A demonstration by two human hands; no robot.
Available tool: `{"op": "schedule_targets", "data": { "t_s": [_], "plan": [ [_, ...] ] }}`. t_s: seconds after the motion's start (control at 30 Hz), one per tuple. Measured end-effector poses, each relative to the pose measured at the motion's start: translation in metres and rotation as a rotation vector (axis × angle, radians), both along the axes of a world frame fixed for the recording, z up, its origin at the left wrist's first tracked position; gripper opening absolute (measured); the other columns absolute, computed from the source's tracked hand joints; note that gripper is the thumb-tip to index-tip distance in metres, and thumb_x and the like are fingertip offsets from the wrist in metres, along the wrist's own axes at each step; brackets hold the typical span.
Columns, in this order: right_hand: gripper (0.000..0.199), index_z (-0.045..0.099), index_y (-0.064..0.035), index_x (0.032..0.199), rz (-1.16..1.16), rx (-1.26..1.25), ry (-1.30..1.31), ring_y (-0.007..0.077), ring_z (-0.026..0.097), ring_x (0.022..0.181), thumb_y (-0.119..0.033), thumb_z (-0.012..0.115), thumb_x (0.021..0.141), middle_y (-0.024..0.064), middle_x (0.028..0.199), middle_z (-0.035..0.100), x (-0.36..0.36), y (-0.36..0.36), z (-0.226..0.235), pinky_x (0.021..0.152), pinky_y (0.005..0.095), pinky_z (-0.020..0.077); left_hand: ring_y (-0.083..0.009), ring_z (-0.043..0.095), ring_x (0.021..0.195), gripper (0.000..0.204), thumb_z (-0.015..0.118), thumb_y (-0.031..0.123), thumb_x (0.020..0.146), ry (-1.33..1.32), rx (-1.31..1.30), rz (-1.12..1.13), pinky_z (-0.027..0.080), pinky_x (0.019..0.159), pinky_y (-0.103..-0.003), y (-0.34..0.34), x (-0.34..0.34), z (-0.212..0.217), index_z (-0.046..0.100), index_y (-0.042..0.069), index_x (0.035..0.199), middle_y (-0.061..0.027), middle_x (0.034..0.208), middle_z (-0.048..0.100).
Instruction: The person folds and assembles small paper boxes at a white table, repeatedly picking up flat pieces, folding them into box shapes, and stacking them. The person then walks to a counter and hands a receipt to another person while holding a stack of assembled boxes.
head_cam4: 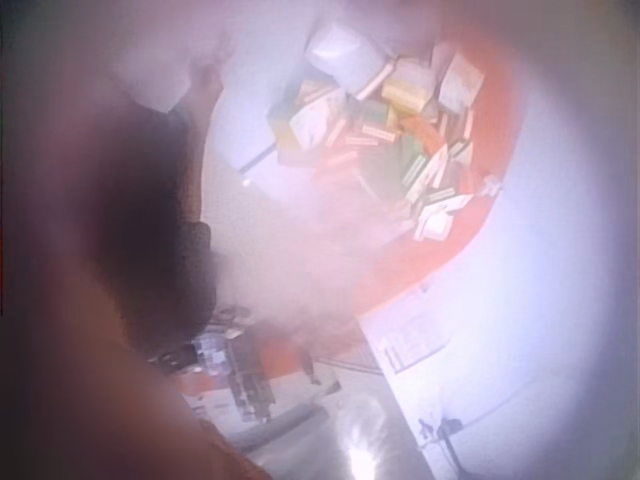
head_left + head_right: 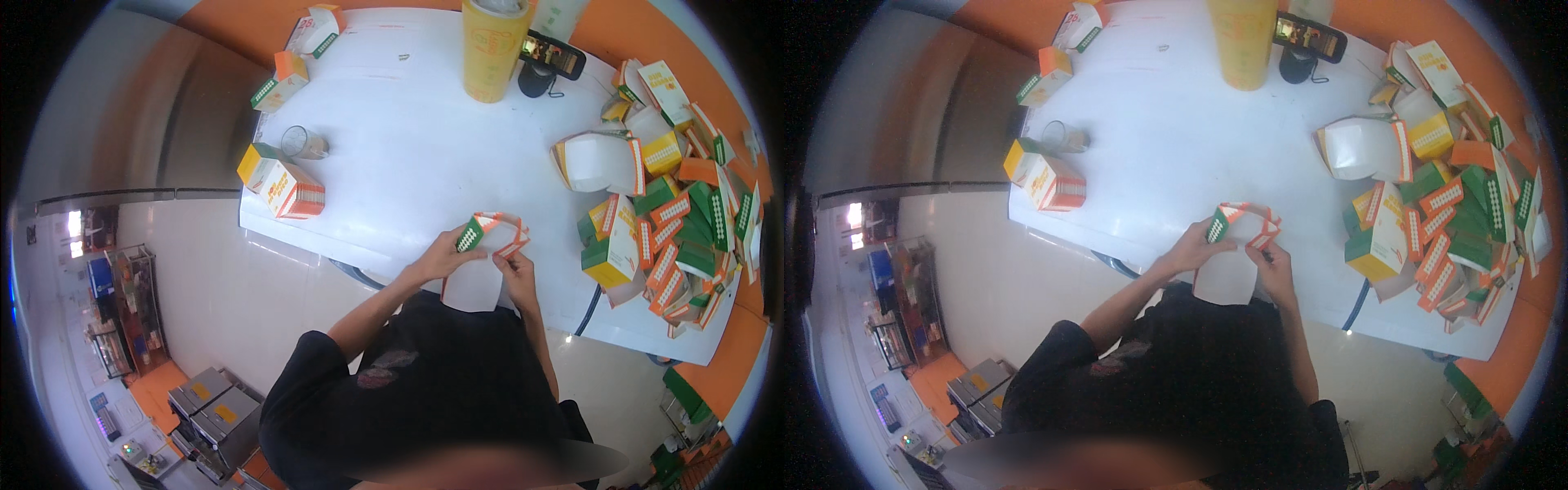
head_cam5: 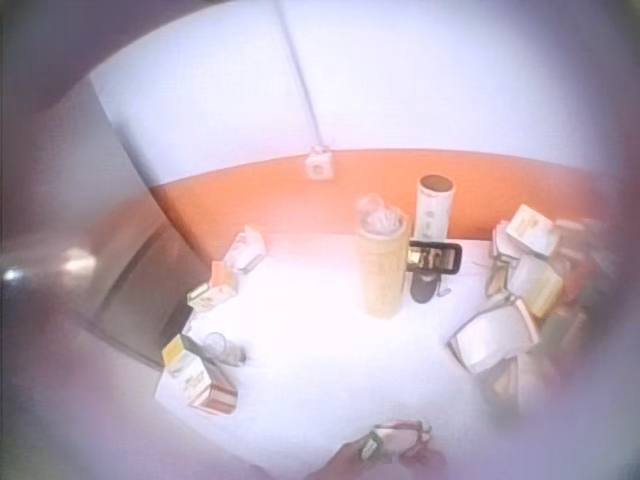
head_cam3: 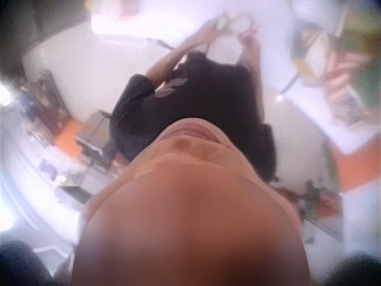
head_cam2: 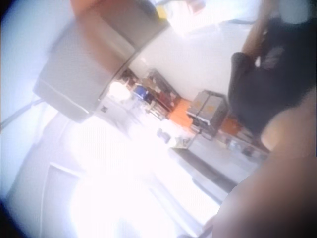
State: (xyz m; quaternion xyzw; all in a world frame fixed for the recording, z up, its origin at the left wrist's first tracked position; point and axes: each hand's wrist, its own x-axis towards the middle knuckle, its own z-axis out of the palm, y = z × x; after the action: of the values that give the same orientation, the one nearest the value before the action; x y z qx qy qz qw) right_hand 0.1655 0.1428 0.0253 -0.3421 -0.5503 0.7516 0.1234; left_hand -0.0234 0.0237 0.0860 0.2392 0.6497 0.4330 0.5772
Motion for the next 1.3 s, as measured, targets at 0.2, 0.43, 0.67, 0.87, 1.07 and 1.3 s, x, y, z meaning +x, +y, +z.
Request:
{"op": "schedule_targets", "data": {
  "t_s": [0.2, 0.43, 0.67, 0.87, 1.07, 1.3],
  "plan": [
    [0.026, 0.067, 0.0023, 0.123, -0.141, 0.124, -0.048, 0.0108, 0.063, 0.097, -0.012, 0.065, 0.101, 0.0057, 0.107, 0.072, -0.004, 0.029, -0.01, 0.088, 0.028, 0.0497, -0.0293, 0.058, 0.129, 0.046, 0.084, 0.019, 0.082, 1.03, 0.462, 0.228, 0.041, 0.113, -0.041, 0.007, -0.204, 0.024, 0.069, 0.01, 0.124, -0.0114, 0.133, 0.066],
    [0.026, 0.068, 0.0001, 0.121, -0.255, 0.089, -0.113, 0.0086, 0.061, 0.091, -0.019, 0.065, 0.102, 0.0023, 0.101, 0.071, 0.016, 0.062, -0.002, 0.084, 0.0264, 0.0492, -0.0337, 0.051, 0.137, 0.099, 0.079, 0.064, 0.076, 1.658, -0.815, 0.236, 0.045, 0.108, -0.052, -0.054, -0.537, -0.004, 0.045, 0.009, 0.151, -0.0154, 0.147, 0.054],
    [0.033, 0.068, 0.0012, 0.121, -0.343, 0.102, -0.187, 0.0097, 0.062, 0.095, -0.026, 0.067, 0.101, 0.005, 0.103, 0.072, 0.021, 0.046, -0.002, 0.087, 0.0291, 0.0498, -0.0345, 0.06, 0.126, 0.042, 0.068, 0.024, 0.088, 1.46, -0.804, -0.013, 0.033, 0.114, -0.058, -0.046, -0.531, -0.023, 0.064, 0.012, 0.128, -0.0136, 0.132, 0.066],
    [0.04, 0.067, 0.0029, 0.124, -0.173, 0.168, -0.154, 0.0123, 0.063, 0.097, -0.03, 0.065, 0.101, 0.0071, 0.106, 0.073, 0.007, 0.046, -0.005, 0.09, 0.0309, 0.0494, -0.0402, 0.061, 0.114, 0.028, 0.064, 0.002, 0.083, 1.465, -0.183, -0.43, 0.045, 0.106, -0.044, 0.001, -0.409, 0.07, 0.069, 0.005, 0.111, -0.0165, 0.113, 0.067],
    [0.042, 0.066, 0.005, 0.127, 0.208, 0.051, -0.104, 0.0129, 0.062, 0.102, -0.027, 0.065, 0.1, 0.0071, 0.109, 0.074, -0.015, 0.073, -0.015, 0.094, 0.031, 0.0483, -0.0254, 0.053, 0.131, 0.026, 0.066, 0.004, 0.076, 1.644, 0.586, -0.872, 0.025, 0.124, -0.059, 0.019, -0.199, 0.122, 0.072, 0.013, 0.1, -0.003, 0.113, 0.065],
    [0.039, 0.066, 0.0025, 0.129, 0.377, -0.087, 0.001, 0.0169, 0.065, 0.11, -0.022, 0.059, 0.1, 0.0116, 0.12, 0.072, -0.024, 0.068, 0.019, 0.099, 0.0319, 0.0487, -0.0195, 0.037, 0.148, 0.017, 0.071, 0.013, 0.081, 1.645, 1.098, -1.058, 0.022, 0.126, -0.055, 0.027, -0.081, 0.051, 0.074, 0.022, 0.095, 0.0049, 0.137, 0.059]
  ]
}}
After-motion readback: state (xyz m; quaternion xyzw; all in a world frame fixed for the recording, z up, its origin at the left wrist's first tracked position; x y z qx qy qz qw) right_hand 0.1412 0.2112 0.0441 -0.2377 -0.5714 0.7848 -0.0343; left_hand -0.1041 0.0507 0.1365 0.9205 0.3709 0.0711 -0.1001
